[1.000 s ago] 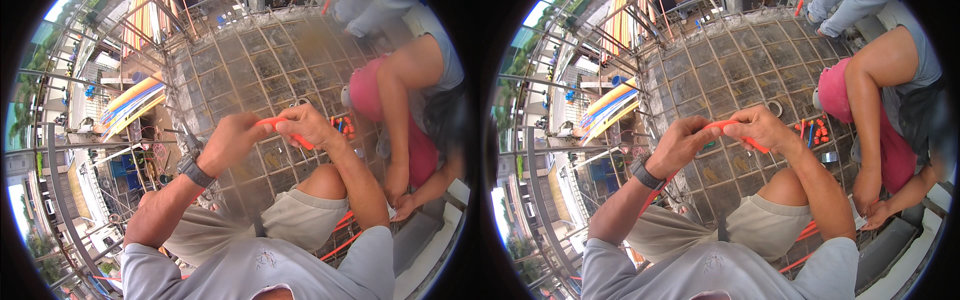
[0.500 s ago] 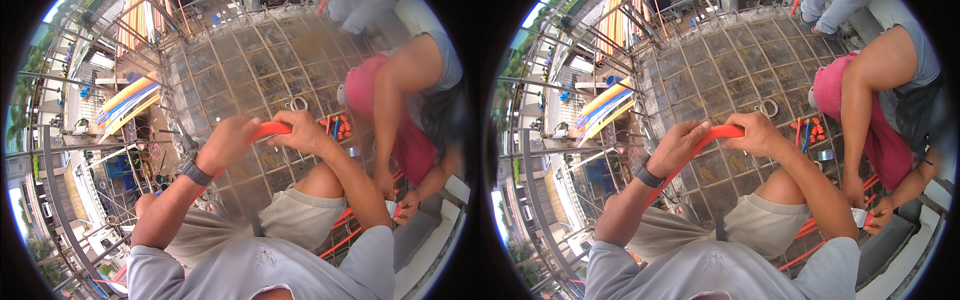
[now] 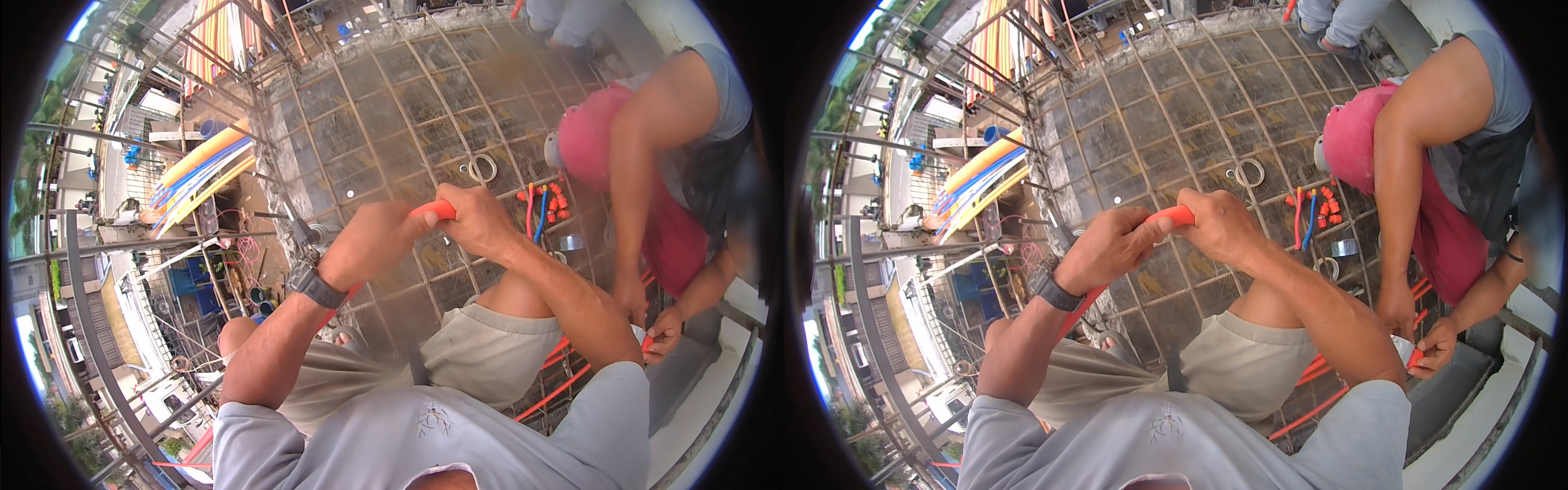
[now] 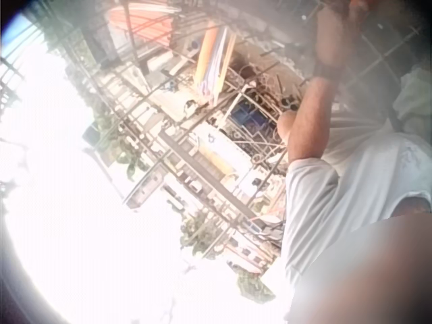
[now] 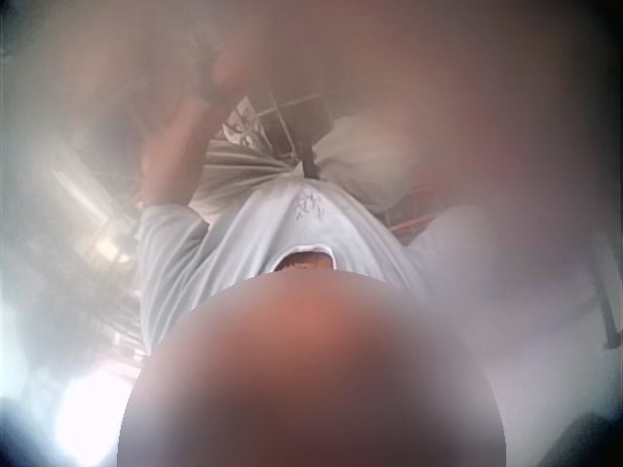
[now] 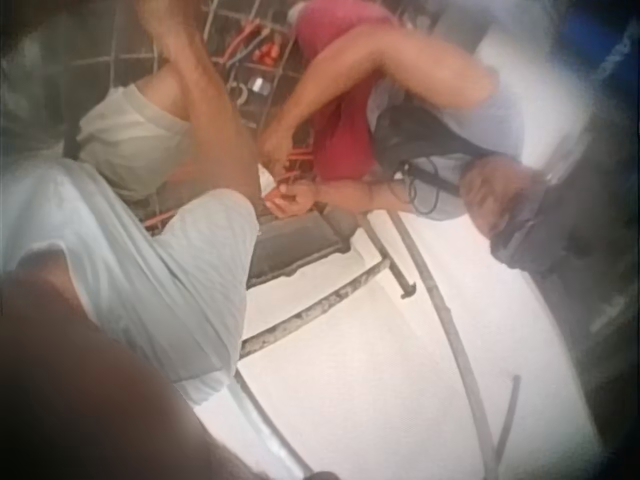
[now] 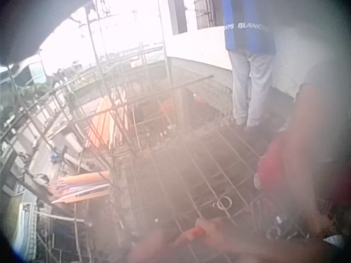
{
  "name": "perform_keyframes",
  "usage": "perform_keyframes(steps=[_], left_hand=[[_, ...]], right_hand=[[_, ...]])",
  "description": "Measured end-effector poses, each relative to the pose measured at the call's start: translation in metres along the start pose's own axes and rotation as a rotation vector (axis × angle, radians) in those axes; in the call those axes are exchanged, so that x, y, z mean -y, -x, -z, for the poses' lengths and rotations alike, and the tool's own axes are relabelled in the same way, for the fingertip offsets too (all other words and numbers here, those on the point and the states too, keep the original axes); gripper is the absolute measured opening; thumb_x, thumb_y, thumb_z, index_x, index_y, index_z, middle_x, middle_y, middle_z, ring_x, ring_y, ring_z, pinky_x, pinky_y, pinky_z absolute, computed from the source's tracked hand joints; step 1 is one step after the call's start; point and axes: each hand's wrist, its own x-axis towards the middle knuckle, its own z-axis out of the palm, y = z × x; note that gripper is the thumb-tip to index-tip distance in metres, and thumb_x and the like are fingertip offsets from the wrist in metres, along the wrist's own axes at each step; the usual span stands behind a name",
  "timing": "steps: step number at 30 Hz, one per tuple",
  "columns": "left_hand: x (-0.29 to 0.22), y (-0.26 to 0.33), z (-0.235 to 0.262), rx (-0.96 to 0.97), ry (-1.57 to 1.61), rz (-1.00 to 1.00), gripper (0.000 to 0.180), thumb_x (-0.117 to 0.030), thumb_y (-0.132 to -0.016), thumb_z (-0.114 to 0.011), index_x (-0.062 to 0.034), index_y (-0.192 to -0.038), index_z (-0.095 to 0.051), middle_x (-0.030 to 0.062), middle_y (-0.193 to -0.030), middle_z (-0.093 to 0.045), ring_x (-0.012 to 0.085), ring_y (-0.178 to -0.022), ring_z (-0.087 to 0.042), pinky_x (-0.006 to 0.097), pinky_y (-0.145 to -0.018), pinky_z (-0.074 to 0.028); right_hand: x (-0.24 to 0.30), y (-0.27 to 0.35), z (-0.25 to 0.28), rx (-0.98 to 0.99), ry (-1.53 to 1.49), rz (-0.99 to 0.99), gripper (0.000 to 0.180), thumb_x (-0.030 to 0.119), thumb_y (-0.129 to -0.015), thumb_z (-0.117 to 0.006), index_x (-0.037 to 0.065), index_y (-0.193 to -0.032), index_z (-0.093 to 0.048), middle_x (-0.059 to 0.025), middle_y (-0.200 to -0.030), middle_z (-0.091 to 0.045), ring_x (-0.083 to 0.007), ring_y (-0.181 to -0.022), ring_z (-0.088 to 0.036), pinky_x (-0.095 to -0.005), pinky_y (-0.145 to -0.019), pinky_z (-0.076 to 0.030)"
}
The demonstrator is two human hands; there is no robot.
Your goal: The person uses a blowtorch to heat a red plastic pipe, then bends the heated section by hand. The person repeats the heating and bending process on the same pipe segment multiple times while working on a rebar grid at a construction site.
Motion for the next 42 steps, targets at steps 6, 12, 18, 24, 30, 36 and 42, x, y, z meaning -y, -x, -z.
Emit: perform_keyframes(steps=[6, 12, 18, 24, 30, 36, 42], left_hand=[[0.000, -0.001, 0.001, 0.028, 0.026, -0.011, 0.059, -0.055, -0.109, -0.065, 0.0024, -0.100, -0.073, 0.0023, -0.072, -0.063, 0.0100, -0.063, -0.060, 0.031, -0.057, -0.049], [-0.010, -0.002, -0.004, -0.141, -0.129, -0.256, 0.046, -0.042, -0.103, -0.076, 0.0018, -0.116, -0.076, 0.0134, -0.082, -0.071, 0.0254, -0.075, -0.070, 0.040, -0.070, -0.055], [-0.018, -0.007, -0.005, -0.238, -0.308, -0.338, 0.035, -0.026, -0.098, -0.076, 0.0023, -0.119, -0.075, 0.0213, -0.092, -0.073, 0.0389, -0.084, -0.071, 0.045, -0.077, -0.055], [-0.029, -0.011, -0.012, -0.284, -0.302, -0.353, 0.031, -0.025, -0.099, -0.074, 0.0037, -0.112, -0.075, 0.0234, -0.092, -0.072, 0.0399, -0.084, -0.072, 0.046, -0.075, -0.055], [-0.033, -0.012, -0.007, -0.250, -0.290, -0.303, 0.031, -0.026, -0.099, -0.075, 0.0040, -0.106, -0.075, 0.0241, -0.084, -0.071, 0.0409, -0.077, -0.071, 0.046, -0.069, -0.054], [-0.031, -0.008, -0.005, -0.233, -0.283, -0.308, 0.030, -0.026, -0.100, -0.075, 0.0036, -0.103, -0.074, 0.0243, -0.078, -0.069, 0.0417, -0.072, -0.070, 0.046, -0.066, -0.053], [-0.032, -0.013, 0.001, -0.178, -0.337, -0.255, 0.035, -0.031, -0.100, -0.076, 0.0030, -0.108, -0.073, 0.0248, -0.085, -0.071, 0.0405, -0.079, -0.072, 0.046, -0.069, -0.054]], right_hand=[[-0.003, 0.001, -0.002, -0.003, -0.141, -0.017, 0.036, 0.032, -0.093, -0.085, 0.003, -0.092, -0.065, -0.0214, -0.079, -0.071, -0.0414, -0.076, -0.071, -0.0476, -0.066, -0.053], [-0.017, 0.005, 0.007, 0.050, -0.425, 0.058, 0.030, 0.025, -0.095, -0.085, 0.001, -0.106, -0.071, -0.0098, -0.091, -0.075, -0.0214, -0.081, -0.071, -0.0369, -0.074, -0.056], [-0.034, 0.014, 0.016, 0.145, -0.828, -0.020, 0.033, 0.021, -0.103, -0.078, -0.001, -0.128, -0.071, -0.0002, -0.101, -0.071, -0.0102, -0.088, -0.067, -0.0292, -0.079, -0.056], [-0.036, 0.013, 0.017, 0.171, -0.822, -0.092, 0.034, 0.030, -0.106, -0.076, 0.004, -0.128, -0.073, 0.0050, -0.088, -0.065, -0.0037, -0.075, -0.056, -0.0233, -0.067, -0.046], [-0.031, 0.013, 0.016, 0.147, -0.791, -0.055, 0.038, 0.033, -0.108, -0.073, 0.000, -0.126, -0.073, 0.0013, -0.092, -0.065, -0.0062, -0.077, -0.056, -0.0249, -0.067, -0.047], [-0.029, 0.015, 0.015, 0.148, -0.862, -0.081, 0.038, 0.035, -0.106, -0.075, -0.001, -0.120, -0.074, 0.0010, -0.086, -0.064, -0.0073, -0.074, -0.057, -0.0254, -0.067, -0.047], [-0.036, 0.008, 0.006, 0.173, -0.994, -0.073, 0.037, 0.035, -0.106, -0.075, 0.002, -0.121, -0.075, 0.0033, -0.086, -0.063, -0.0054, -0.076, -0.055, -0.0240, -0.066, -0.045]])
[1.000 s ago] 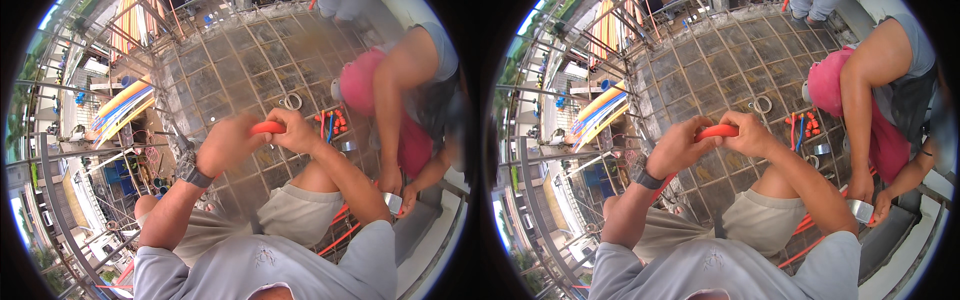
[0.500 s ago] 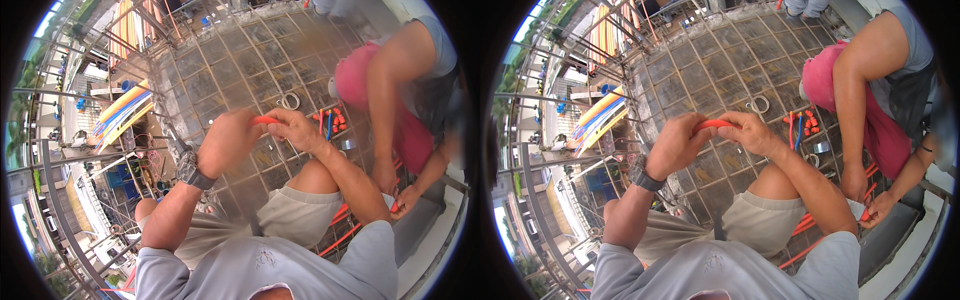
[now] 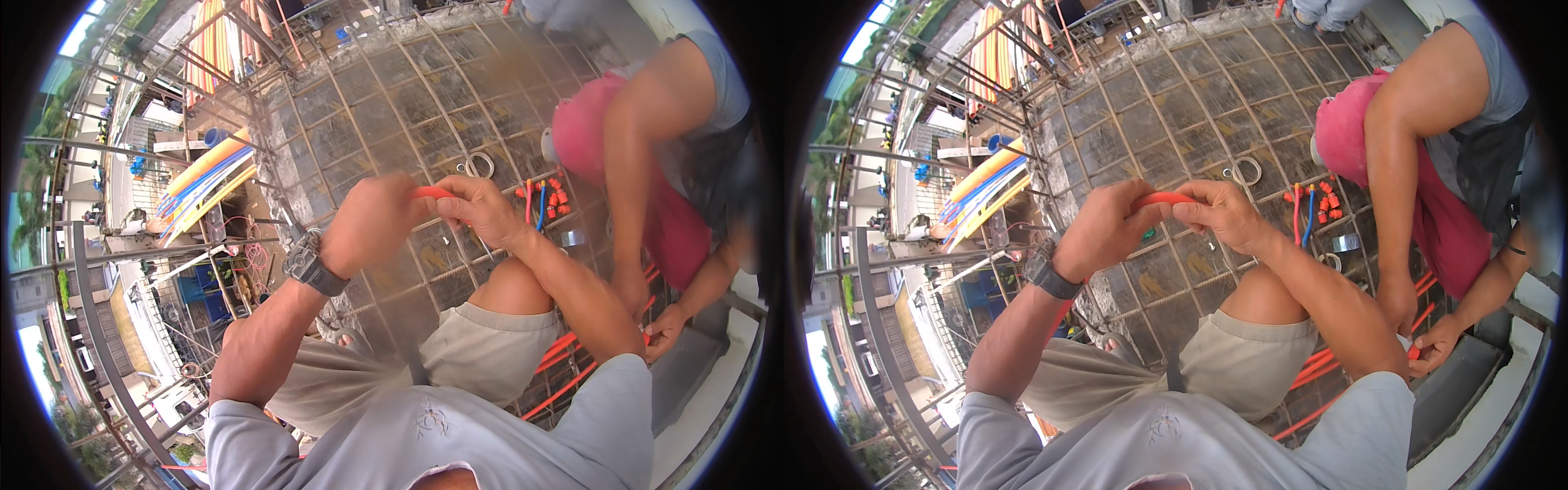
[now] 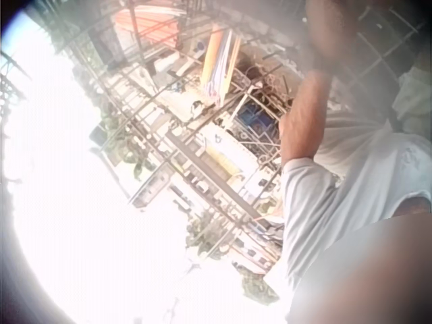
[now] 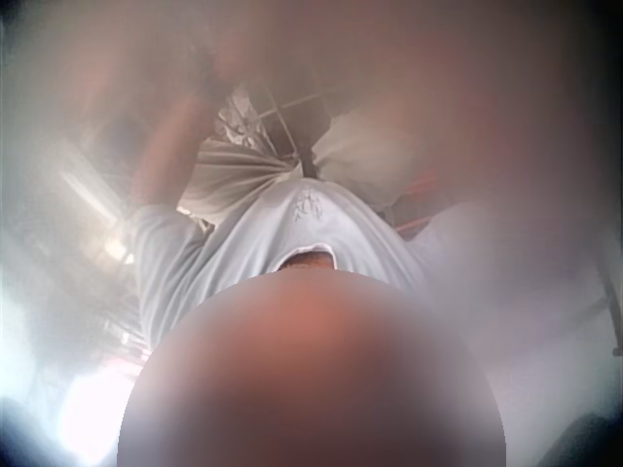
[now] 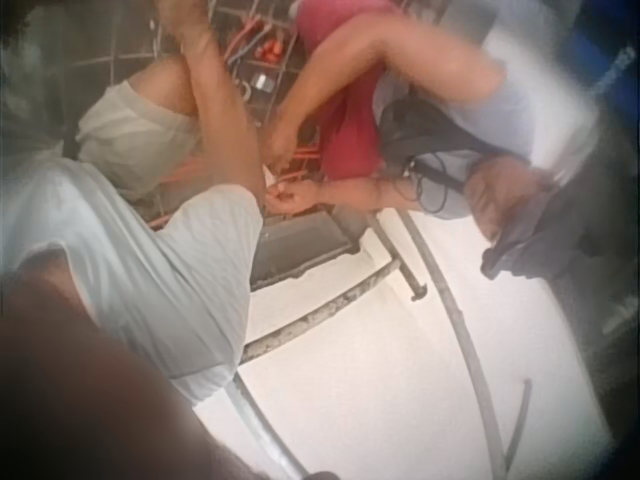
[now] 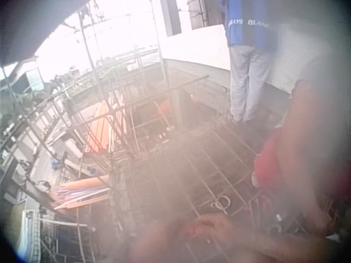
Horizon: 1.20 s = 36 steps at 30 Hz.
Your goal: The person uses a blowtorch to heat a red plastic pipe, then bends the heated section by hand. The person repeats the heating and bending process on the same pipe segment multiple times while working on a rebar grid at a construction site.
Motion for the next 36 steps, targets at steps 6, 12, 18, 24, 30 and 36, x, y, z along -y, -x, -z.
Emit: perform_keyframes(steps=[6, 12, 18, 24, 30, 36], left_hand=[[0.000, 0.028, 0.004, -0.100, -0.191, 0.054, 0.046, -0.035, -0.101, -0.076, 0.0012, -0.127, -0.064, 0.0250, -0.093, -0.073, 0.0435, -0.092, -0.074, 0.049, -0.075, -0.054], [0.023, 0.048, 0.006, 0.064, 0.016, 0.227, 0.043, -0.033, -0.101, -0.077, 0.0014, -0.120, -0.062, 0.0266, -0.093, -0.071, 0.0448, -0.089, -0.073, 0.049, -0.077, -0.054], [0.022, 0.039, 0.003, 0.061, 0.064, 0.189, 0.038, -0.028, -0.099, -0.080, 0.0020, -0.114, -0.063, 0.0241, -0.089, -0.069, 0.0381, -0.082, -0.070, 0.046, -0.077, -0.053], [0.016, 0.036, 0.020, 0.151, 0.215, 0.185, 0.032, -0.024, -0.100, -0.080, 0.0010, -0.113, -0.064, 0.0148, -0.088, -0.066, 0.0207, -0.080, -0.061, 0.040, -0.077, -0.052], [0.035, 0.035, 0.000, 0.061, 0.279, 0.149, 0.037, -0.028, -0.103, -0.078, 0.0010, -0.123, -0.066, 0.0085, -0.091, -0.067, 0.0162, -0.084, -0.061, 0.037, -0.077, -0.052], [0.046, 0.031, 0.000, 0.052, 0.385, 0.267, 0.050, -0.043, -0.108, -0.070, 0.0026, -0.130, -0.069, 0.0057, -0.092, -0.069, 0.0135, -0.082, -0.064, 0.033, -0.072, -0.052]], right_hand=[[-0.011, -0.008, 0.009, 0.054, -0.044, -0.039, 0.039, 0.036, -0.105, -0.076, 0.002, -0.125, -0.072, 0.0024, -0.094, -0.064, -0.0072, -0.084, -0.058, -0.0263, -0.074, -0.049], [0.003, -0.016, -0.003, 0.063, 0.700, 0.071, 0.040, 0.038, -0.100, -0.081, 0.005, -0.122, -0.073, -0.0021, -0.088, -0.066, -0.0149, -0.081, -0.062, -0.0354, -0.076, -0.051], [0.032, -0.030, -0.016, 0.075, 0.790, -0.220, 0.037, 0.034, -0.086, -0.087, 0.002, -0.102, -0.076, -0.0154, -0.084, -0.076, -0.0289, -0.080, -0.074, -0.0430, -0.077, -0.055], [0.022, -0.042, -0.024, -0.019, 0.725, -0.146, 0.033, 0.033, -0.090, -0.084, 0.002, -0.102, -0.079, -0.0138, -0.084, -0.076, -0.0259, -0.077, -0.072, -0.0422, -0.076, -0.055], [-0.002, -0.038, -0.026, 0.005, 0.538, -0.156, 0.033, 0.033, -0.095, -0.082, 0.001, -0.104, -0.079, -0.0060, -0.077, -0.071, -0.0161, -0.070, -0.067, -0.0370, -0.067, -0.052], [0.010, -0.026, -0.016, 0.027, 0.075, -0.209, 0.038, 0.036, -0.102, -0.077, 0.001, -0.116, -0.075, 0.0025, -0.071, -0.059, -0.0082, -0.055, -0.056, -0.0263, -0.048, -0.042]])
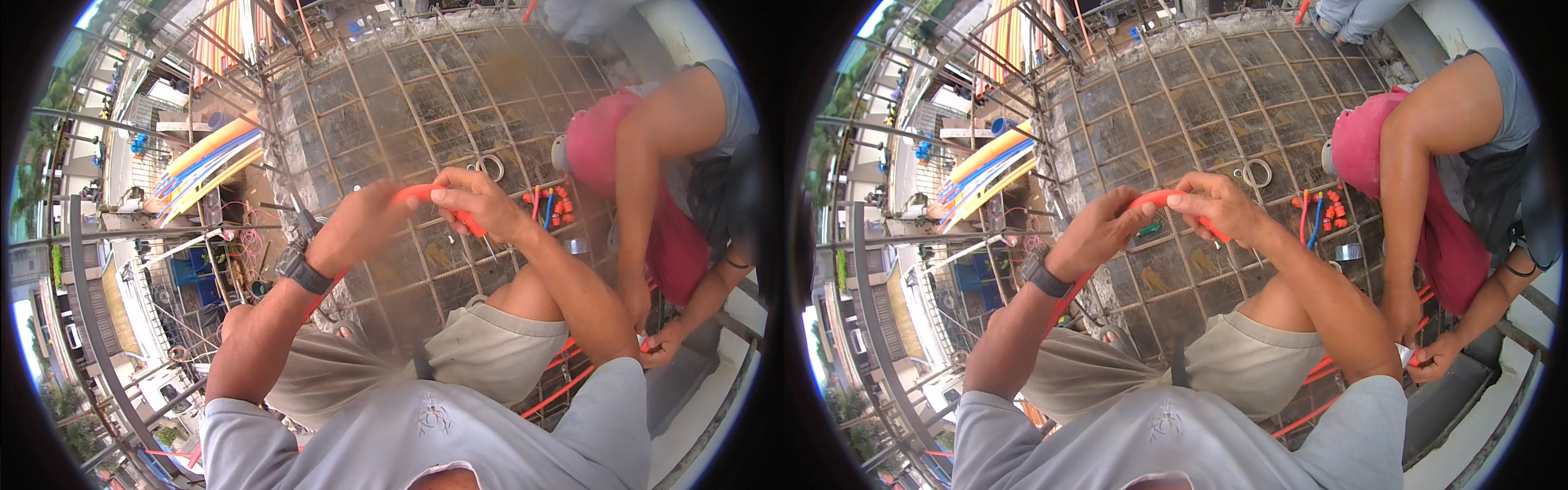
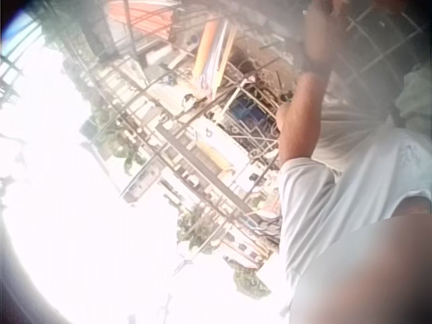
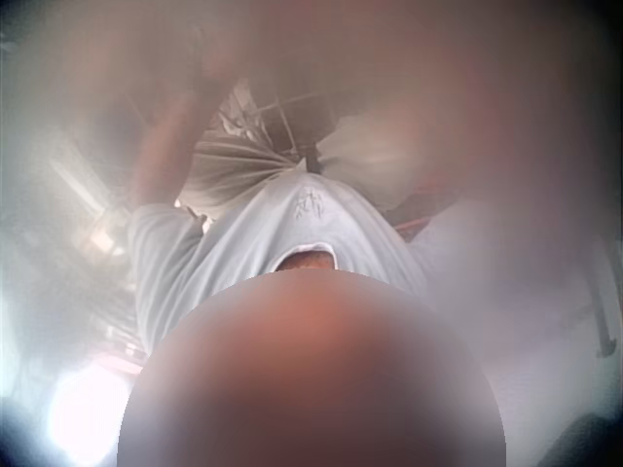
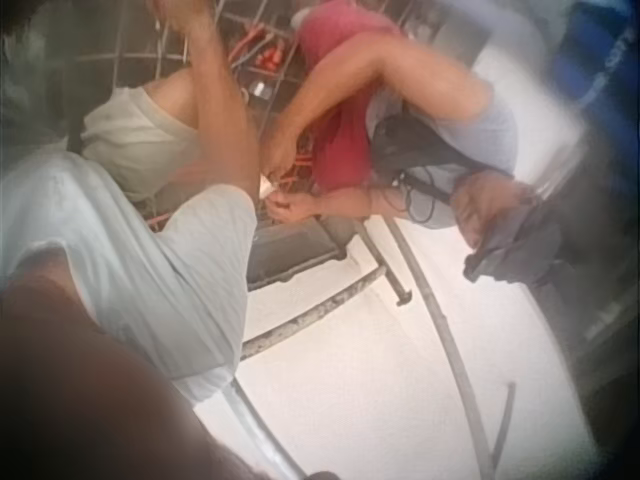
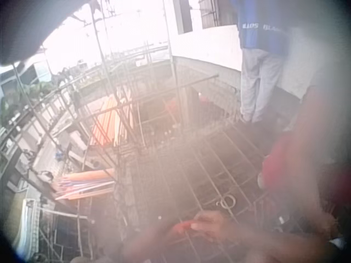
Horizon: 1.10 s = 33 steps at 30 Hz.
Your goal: The person uses a blowtorch to heat a red plastic pipe, then bends the heated section by hand. The person repeats the heating and bending process on the same pipe segment multiple times while working on a rebar grid at a construction site.
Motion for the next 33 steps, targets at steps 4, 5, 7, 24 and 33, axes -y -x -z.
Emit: perform_keyframes(steps=[4, 5, 7, 24, 33], left_hand=[[-0.006, -0.006, 0.002, -0.016, -0.019, 0.006, 0.047, -0.040, -0.109, -0.068, 0.0039, -0.124, -0.072, 0.0051, -0.089, -0.070, 0.0121, -0.077, -0.064, 0.032, -0.068, -0.052], [-0.006, -0.006, 0.001, -0.030, -0.017, -0.013, 0.046, -0.039, -0.109, -0.069, 0.0042, -0.123, -0.073, 0.0050, -0.088, -0.070, 0.0120, -0.076, -0.064, 0.032, -0.067, -0.052], [-0.007, -0.007, -0.002, -0.076, -0.029, -0.031, 0.044, -0.037, -0.108, -0.069, 0.0049, -0.121, -0.074, 0.0067, -0.088, -0.072, 0.0132, -0.076, -0.065, 0.033, -0.067, -0.052], [-0.005, -0.010, -0.003, -0.131, -0.135, -0.157, 0.038, -0.031, -0.106, -0.072, 0.0056, -0.114, -0.076, 0.0129, -0.082, -0.072, 0.0174, -0.071, -0.065, 0.036, -0.065, -0.052], [0.007, -0.007, -0.026, -0.310, 0.077, -0.085, 0.042, -0.034, -0.115, -0.055, 0.0055, -0.131, -0.059, 0.0237, -0.093, -0.073, 0.0315, -0.085, -0.072, 0.042, -0.077, -0.056]], right_hand=[[0.003, 0.001, -0.004, -0.041, 0.040, 0.083, 0.038, 0.038, -0.106, -0.074, 0.001, -0.118, -0.073, 0.0028, -0.070, -0.056, -0.0071, -0.053, -0.053, -0.0250, -0.046, -0.039], [0.003, 0.001, -0.005, -0.048, 0.052, 0.093, 0.039, 0.038, -0.107, -0.073, 0.001, -0.118, -0.073, 0.0026, -0.070, -0.056, -0.0071, -0.053, -0.053, -0.0253, -0.046, -0.039], [0.003, 0.002, -0.008, -0.064, 0.080, 0.100, 0.040, 0.039, -0.107, -0.072, 0.001, -0.119, -0.073, 0.0024, -0.070, -0.056, -0.0071, -0.052, -0.052, -0.0257, -0.045, -0.038], [0.002, 0.012, -0.016, -0.115, -0.022, 0.027, 0.041, 0.041, -0.109, -0.069, 0.001, -0.118, -0.074, 0.0006, -0.073, -0.058, -0.0078, -0.054, -0.055, -0.0256, -0.045, -0.041], [0.002, 0.001, -0.016, -0.389, 0.736, 0.333, 0.058, 0.052, -0.114, -0.052, 0.001, -0.094, -0.072, -0.0148, -0.074, -0.063, -0.0325, -0.068, -0.065, -0.0459, -0.066, -0.050]])
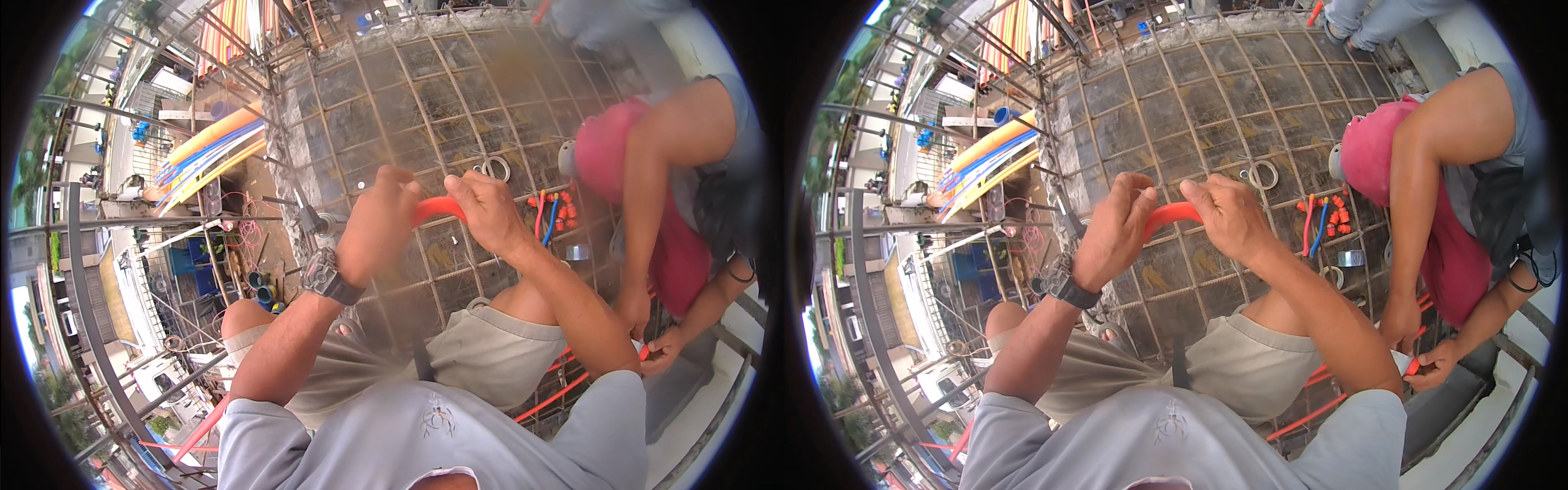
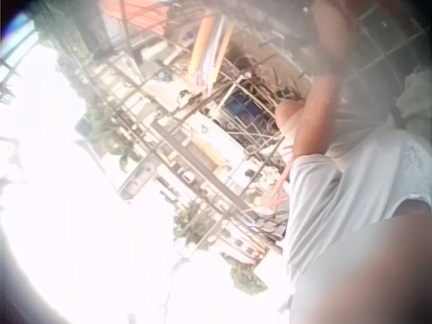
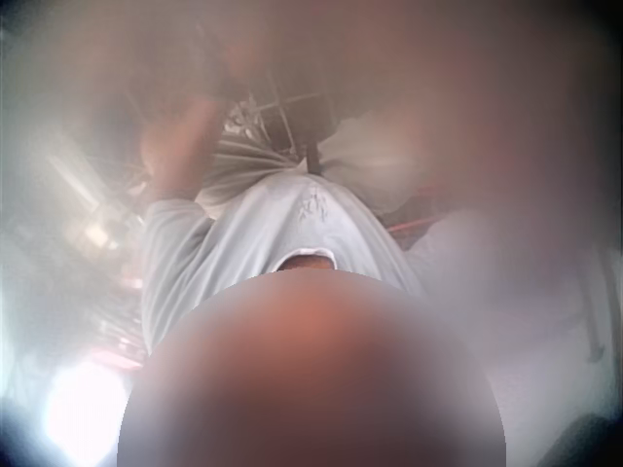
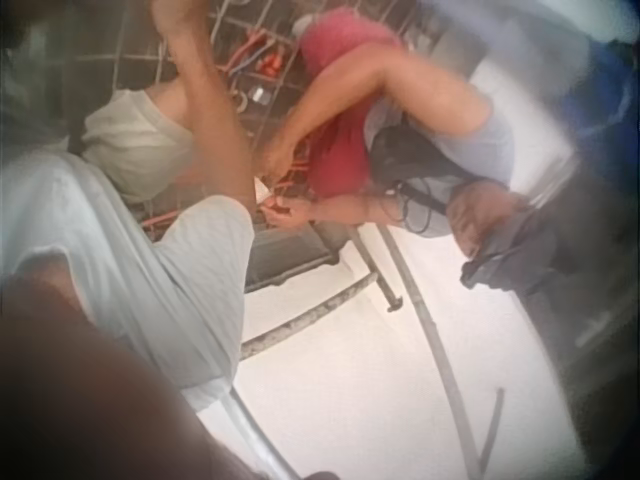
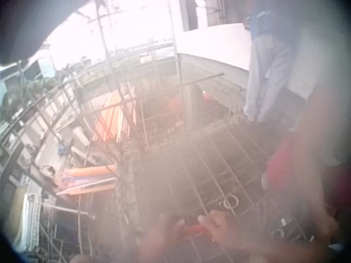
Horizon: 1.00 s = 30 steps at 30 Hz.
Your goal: The person uses a blowtorch to heat a red plastic pipe, then bends the heated section by hand. The person repeats the heating and bending process on the same pipe segment multiple times while working on a rebar grid at a construction site.
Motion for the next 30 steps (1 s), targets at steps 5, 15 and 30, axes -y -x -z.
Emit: perform_keyframes(steps=[5, 15, 30], left_hand=[[-0.008, 0.005, -0.017, 0.011, 0.048, -0.083, 0.047, -0.038, -0.114, -0.053, 0.0062, -0.129, -0.058, 0.0337, -0.105, -0.074, 0.0492, -0.104, -0.073, 0.051, -0.090, -0.056], [-0.017, 0.011, -0.016, 0.092, 0.210, -0.076, 0.071, -0.057, -0.114, -0.047, 0.0110, -0.132, -0.055, 0.0289, -0.094, -0.074, 0.0402, -0.093, -0.077, 0.047, -0.084, -0.057], [-0.025, 0.011, -0.011, 0.180, 0.224, -0.036, 0.083, -0.064, -0.111, -0.050, 0.0140, -0.138, -0.052, 0.0259, -0.109, -0.073, 0.0300, -0.104, -0.073, 0.041, -0.093, -0.057]], right_hand=[[0.021, -0.004, -0.013, -0.168, 0.224, -0.005, 0.058, 0.051, -0.113, -0.053, 0.004, -0.084, -0.071, -0.0173, -0.075, -0.067, -0.0408, -0.070, -0.065, -0.0525, -0.066, -0.050], [0.033, 0.014, -0.014, -0.237, 0.291, -0.009, 0.061, 0.056, -0.113, -0.048, 0.006, -0.088, -0.074, -0.0170, -0.079, -0.071, -0.0416, -0.077, -0.070, -0.0514, -0.066, -0.051], [0.037, -0.001, -0.010, -0.030, 0.156, -0.243, 0.066, 0.057, -0.111, -0.049, 0.001, -0.091, -0.078, -0.0234, -0.072, -0.070, -0.0404, -0.070, -0.070, -0.0494, -0.067, -0.053]])
